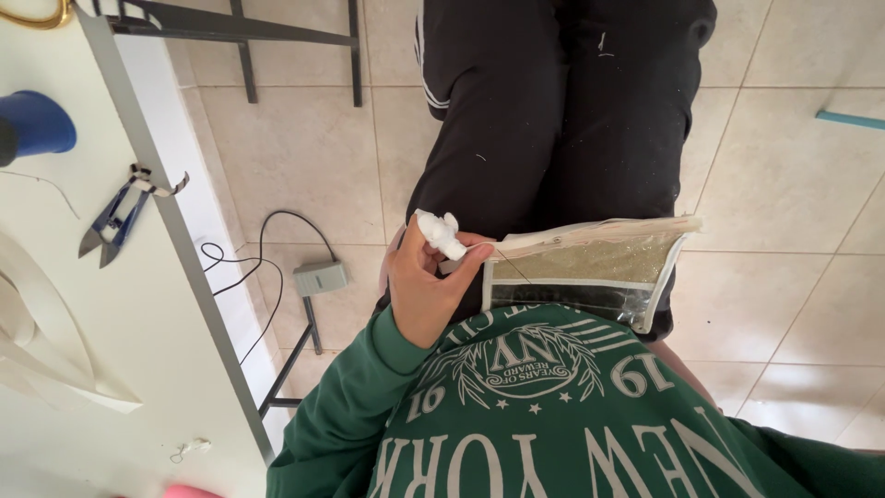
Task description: Manually sewing white straps onto a clear glittery pouch using a needle and thread.
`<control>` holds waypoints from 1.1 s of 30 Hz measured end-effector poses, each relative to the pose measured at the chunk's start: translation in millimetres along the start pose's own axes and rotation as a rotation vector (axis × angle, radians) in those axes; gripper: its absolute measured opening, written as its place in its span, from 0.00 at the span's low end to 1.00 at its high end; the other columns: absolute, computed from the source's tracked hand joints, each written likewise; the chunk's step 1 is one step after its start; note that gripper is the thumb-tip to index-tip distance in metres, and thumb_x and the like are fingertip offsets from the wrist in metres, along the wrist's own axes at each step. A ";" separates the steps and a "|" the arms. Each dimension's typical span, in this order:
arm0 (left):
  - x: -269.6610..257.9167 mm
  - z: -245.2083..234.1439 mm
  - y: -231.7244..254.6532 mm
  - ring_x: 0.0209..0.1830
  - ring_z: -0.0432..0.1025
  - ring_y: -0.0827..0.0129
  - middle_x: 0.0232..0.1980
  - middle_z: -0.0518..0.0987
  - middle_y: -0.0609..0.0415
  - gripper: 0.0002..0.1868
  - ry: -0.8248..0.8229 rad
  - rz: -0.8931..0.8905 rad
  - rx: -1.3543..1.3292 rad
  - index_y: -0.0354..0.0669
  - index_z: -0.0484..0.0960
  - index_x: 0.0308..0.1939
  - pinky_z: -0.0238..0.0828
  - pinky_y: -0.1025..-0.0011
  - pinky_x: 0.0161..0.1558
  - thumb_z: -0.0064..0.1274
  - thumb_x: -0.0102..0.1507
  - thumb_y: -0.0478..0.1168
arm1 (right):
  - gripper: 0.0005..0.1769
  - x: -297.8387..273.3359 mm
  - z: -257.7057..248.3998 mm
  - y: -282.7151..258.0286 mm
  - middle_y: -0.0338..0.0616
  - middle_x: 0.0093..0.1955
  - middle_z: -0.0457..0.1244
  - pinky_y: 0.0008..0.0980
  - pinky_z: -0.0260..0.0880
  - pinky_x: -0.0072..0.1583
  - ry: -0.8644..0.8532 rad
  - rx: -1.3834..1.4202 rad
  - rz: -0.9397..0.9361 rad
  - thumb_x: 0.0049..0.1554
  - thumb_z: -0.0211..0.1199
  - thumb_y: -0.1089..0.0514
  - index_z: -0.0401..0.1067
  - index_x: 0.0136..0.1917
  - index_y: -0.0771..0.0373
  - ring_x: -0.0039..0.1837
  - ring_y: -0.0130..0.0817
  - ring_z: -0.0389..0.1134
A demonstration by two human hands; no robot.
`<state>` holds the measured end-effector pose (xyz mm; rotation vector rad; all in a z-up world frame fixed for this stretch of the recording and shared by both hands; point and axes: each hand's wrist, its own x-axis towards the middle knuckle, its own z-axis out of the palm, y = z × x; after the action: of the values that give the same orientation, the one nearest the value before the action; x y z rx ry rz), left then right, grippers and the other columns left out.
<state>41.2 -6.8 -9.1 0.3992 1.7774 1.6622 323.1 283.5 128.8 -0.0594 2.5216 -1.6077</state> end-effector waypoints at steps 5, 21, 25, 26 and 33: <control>1.1 -0.8 2.7 0.35 0.80 0.74 0.34 0.86 0.47 0.21 0.000 0.020 0.005 0.41 0.65 0.32 0.77 0.73 0.50 0.68 0.60 0.33 | 0.13 84.9 25.1 14.4 0.34 0.36 0.56 0.25 0.62 0.40 0.117 0.036 0.057 0.62 0.58 0.59 0.71 0.61 0.58 0.35 0.26 0.57; 4.4 -1.1 16.1 0.32 0.82 0.67 0.35 0.86 0.49 0.18 -0.031 0.131 0.154 0.42 0.67 0.32 0.78 0.72 0.46 0.66 0.61 0.32 | 0.03 211.2 94.4 54.8 0.38 0.32 0.58 0.28 0.66 0.43 0.135 0.092 0.177 0.57 0.70 0.62 0.80 0.41 0.62 0.36 0.31 0.62; 6.1 0.5 18.7 0.36 0.83 0.62 0.35 0.86 0.50 0.18 -0.018 0.154 0.213 0.42 0.68 0.34 0.77 0.70 0.50 0.67 0.61 0.33 | 0.04 210.2 96.4 56.3 0.39 0.33 0.59 0.29 0.69 0.44 0.086 -0.067 0.127 0.57 0.70 0.61 0.78 0.40 0.62 0.39 0.34 0.64; 8.2 0.6 22.7 0.37 0.83 0.59 0.35 0.86 0.48 0.16 -0.026 0.154 0.232 0.40 0.69 0.34 0.77 0.68 0.49 0.65 0.61 0.32 | 0.05 210.0 97.9 57.4 0.38 0.34 0.59 0.30 0.69 0.44 0.085 -0.068 0.134 0.58 0.69 0.61 0.77 0.40 0.62 0.39 0.35 0.64; 15.1 0.9 19.3 0.47 0.83 0.56 0.37 0.88 0.53 0.16 -0.110 0.207 0.403 0.40 0.74 0.39 0.77 0.62 0.54 0.69 0.60 0.37 | 0.06 210.7 103.3 60.5 0.39 0.33 0.57 0.33 0.69 0.45 0.089 -0.081 0.170 0.57 0.69 0.59 0.76 0.40 0.61 0.40 0.39 0.64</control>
<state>26.6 6.2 5.8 0.8628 2.0411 1.3744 133.1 192.4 9.2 0.2165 2.5767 -1.4744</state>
